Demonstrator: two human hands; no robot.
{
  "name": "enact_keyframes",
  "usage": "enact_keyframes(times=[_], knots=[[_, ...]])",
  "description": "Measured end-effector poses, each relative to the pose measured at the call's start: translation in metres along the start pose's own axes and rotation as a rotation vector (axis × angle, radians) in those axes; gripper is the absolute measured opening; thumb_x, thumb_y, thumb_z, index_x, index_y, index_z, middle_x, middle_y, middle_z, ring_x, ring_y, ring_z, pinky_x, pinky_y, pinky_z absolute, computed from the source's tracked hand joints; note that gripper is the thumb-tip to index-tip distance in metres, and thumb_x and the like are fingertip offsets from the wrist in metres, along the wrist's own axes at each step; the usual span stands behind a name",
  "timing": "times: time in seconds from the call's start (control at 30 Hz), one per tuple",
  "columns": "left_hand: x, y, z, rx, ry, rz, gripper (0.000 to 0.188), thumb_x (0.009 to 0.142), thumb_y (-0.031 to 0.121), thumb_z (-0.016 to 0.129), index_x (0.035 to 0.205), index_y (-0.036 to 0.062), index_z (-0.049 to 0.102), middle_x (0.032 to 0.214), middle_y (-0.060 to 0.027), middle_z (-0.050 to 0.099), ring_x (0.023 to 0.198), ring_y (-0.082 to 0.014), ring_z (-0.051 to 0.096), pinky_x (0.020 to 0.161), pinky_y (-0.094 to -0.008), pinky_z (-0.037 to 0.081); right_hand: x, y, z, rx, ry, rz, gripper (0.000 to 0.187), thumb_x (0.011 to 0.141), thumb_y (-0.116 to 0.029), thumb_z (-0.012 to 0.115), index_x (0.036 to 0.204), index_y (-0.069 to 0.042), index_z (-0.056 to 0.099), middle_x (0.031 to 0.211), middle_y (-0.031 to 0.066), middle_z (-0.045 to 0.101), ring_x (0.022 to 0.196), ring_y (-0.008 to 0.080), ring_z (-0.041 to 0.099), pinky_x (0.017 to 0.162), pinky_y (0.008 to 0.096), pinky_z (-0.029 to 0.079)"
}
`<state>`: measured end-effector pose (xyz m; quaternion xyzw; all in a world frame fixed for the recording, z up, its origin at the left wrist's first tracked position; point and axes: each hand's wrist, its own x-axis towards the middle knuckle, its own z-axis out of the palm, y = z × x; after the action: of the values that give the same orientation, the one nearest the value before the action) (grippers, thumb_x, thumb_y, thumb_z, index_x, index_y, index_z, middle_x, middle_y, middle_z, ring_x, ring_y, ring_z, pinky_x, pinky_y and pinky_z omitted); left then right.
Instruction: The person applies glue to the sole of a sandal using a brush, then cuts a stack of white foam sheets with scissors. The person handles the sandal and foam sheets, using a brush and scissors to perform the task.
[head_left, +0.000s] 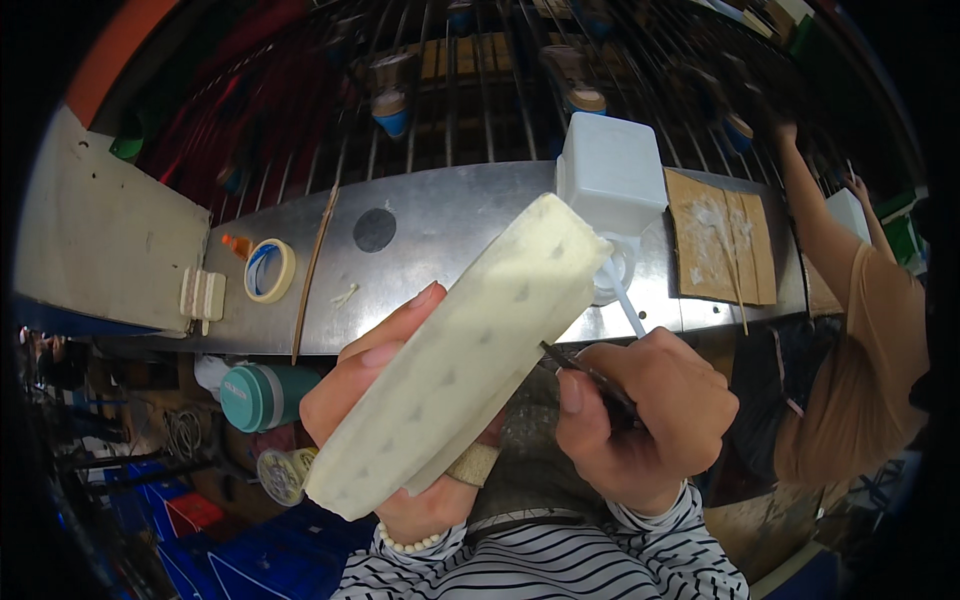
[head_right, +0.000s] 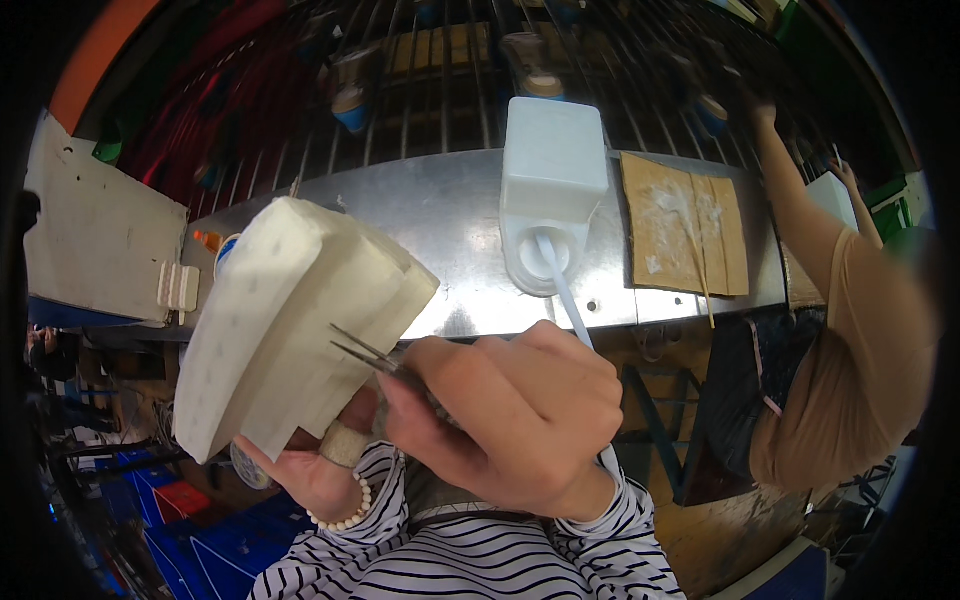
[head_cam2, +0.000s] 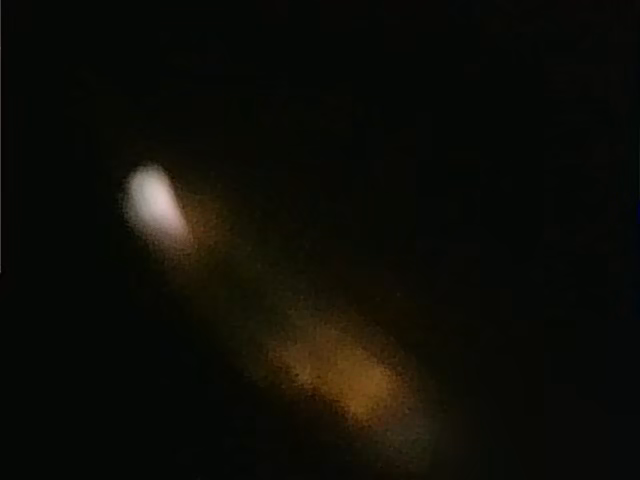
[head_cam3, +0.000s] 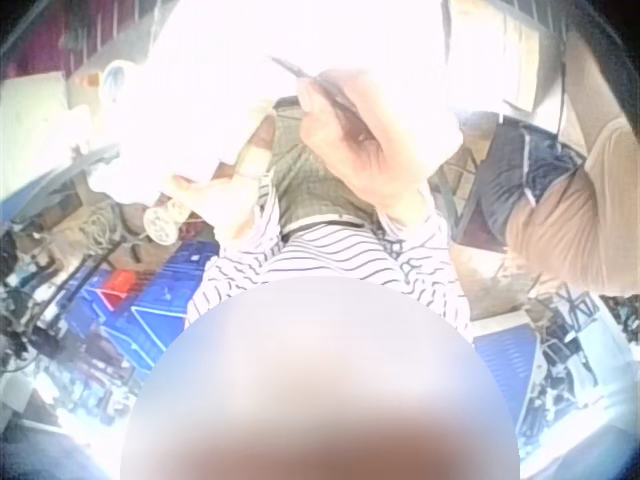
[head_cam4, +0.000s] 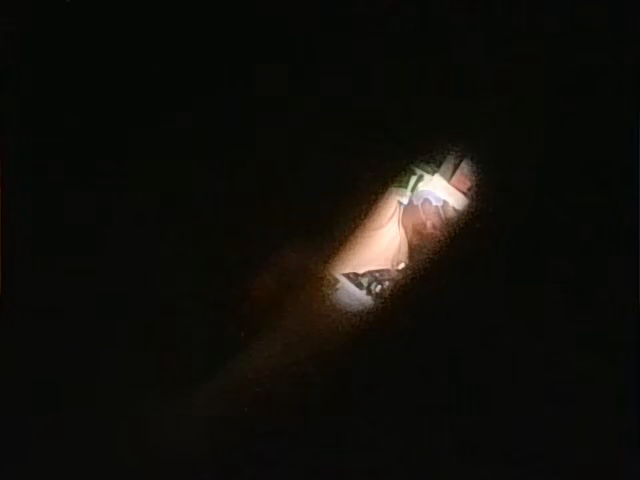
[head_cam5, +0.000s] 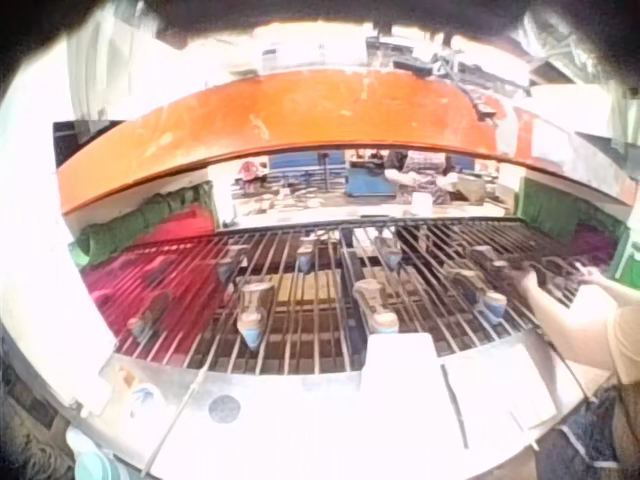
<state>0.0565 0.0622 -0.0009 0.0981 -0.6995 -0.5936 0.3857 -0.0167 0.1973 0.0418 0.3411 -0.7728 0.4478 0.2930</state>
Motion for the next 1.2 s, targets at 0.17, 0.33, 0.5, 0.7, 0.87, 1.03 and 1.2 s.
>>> enact_keyframes(times=[0.17,0.33,0.5,0.7,0.87,1.03,1.2], knots=[[-0.003,0.002,0.002,0.055,-0.019,0.074,0.065,0.076,0.006,0.078,0.127,-0.0064,0.04,0.126,-0.0295,0.052,0.113,-0.0376,0.06,0.096,-0.0413,0.052,0.001,0.003,-0.004,-0.03,0.028,0.119,0.014,0.07,-0.009,0.079,0.078,-0.005,0.07,0.054,-0.0002,0.054,0.041,0.013,0.047,0.042,0.0258,0.033],[0.0,0.009,-0.006,0.176,-0.102,0.012,0.07,0.075,0.004,0.079,0.131,-0.0062,0.038,0.127,-0.0284,0.052,0.114,-0.0337,0.06,0.098,-0.0397,0.05,0.005,0.01,-0.003,-0.082,0.002,0.242,0.008,0.076,-0.007,0.076,0.077,-0.004,0.069,0.054,0.0019,0.053,0.041,0.0136,0.047,0.041,0.0276,0.035],[-0.005,0.002,-0.002,0.069,0.078,0.026,0.075,0.071,0.001,0.081,0.132,-0.0062,0.037,0.127,-0.0277,0.053,0.114,-0.0324,0.06,0.098,-0.0404,0.049,0.004,0.009,-0.007,0.108,0.226,0.125,0.01,0.075,-0.008,0.077,0.076,-0.002,0.068,0.057,0.0033,0.059,0.043,0.0147,0.051,0.044,0.0252,0.037],[-0.008,-0.003,0.007,-0.026,0.076,-0.02,0.076,0.072,0.002,0.082,0.132,-0.0065,0.037,0.128,-0.0273,0.053,0.111,-0.0308,0.06,0.094,-0.0395,0.049,-0.003,0.006,0.0,0.017,-0.018,-0.043,0.018,0.066,-0.011,0.081,0.08,-0.005,0.07,0.054,-0.0004,0.054,0.042,0.0126,0.047,0.043,0.0253,0.033],[-0.004,-0.002,0.008,-0.083,0.06,-0.031,0.075,0.072,0.004,0.081,0.133,-0.0065,0.038,0.128,-0.0269,0.053,0.107,-0.0293,0.06,0.09,-0.0383,0.05,-0.012,-0.003,0.016,-0.001,-0.022,-0.117,0.026,0.065,-0.02,0.077,0.086,-0.005,0.071,0.052,-0.0031,0.045,0.04,0.0111,0.04,0.041,0.0242,0.031],[-0.003,-0.001,0.009,-0.104,0.071,-0.031,0.075,0.073,0.006,0.081,0.133,-0.0065,0.038,0.129,-0.0265,0.053,0.103,-0.0277,0.061,0.086,-0.0372,0.05,-0.015,-0.011,0.011,-0.007,-0.172,-0.121,0.026,0.075,-0.021,0.079,0.084,0.001,0.07,0.056,0.0032,0.057,0.043,0.0142,0.05,0.044,0.0267,0.04],[-0.003,-0.001,0.007,-0.121,0.075,-0.029,0.074,0.074,0.007,0.081,0.133,-0.0065,0.038,0.129,-0.0261,0.052,0.1,-0.0262,0.061,0.082,-0.036,0.05,-0.015,-0.017,0.011,0.024,-0.217,-0.151,0.038,0.069,-0.028,0.084,0.089,0.002,0.071,0.055,0.0034,0.054,0.044,0.0148,0.049,0.046,0.0273,0.04]])
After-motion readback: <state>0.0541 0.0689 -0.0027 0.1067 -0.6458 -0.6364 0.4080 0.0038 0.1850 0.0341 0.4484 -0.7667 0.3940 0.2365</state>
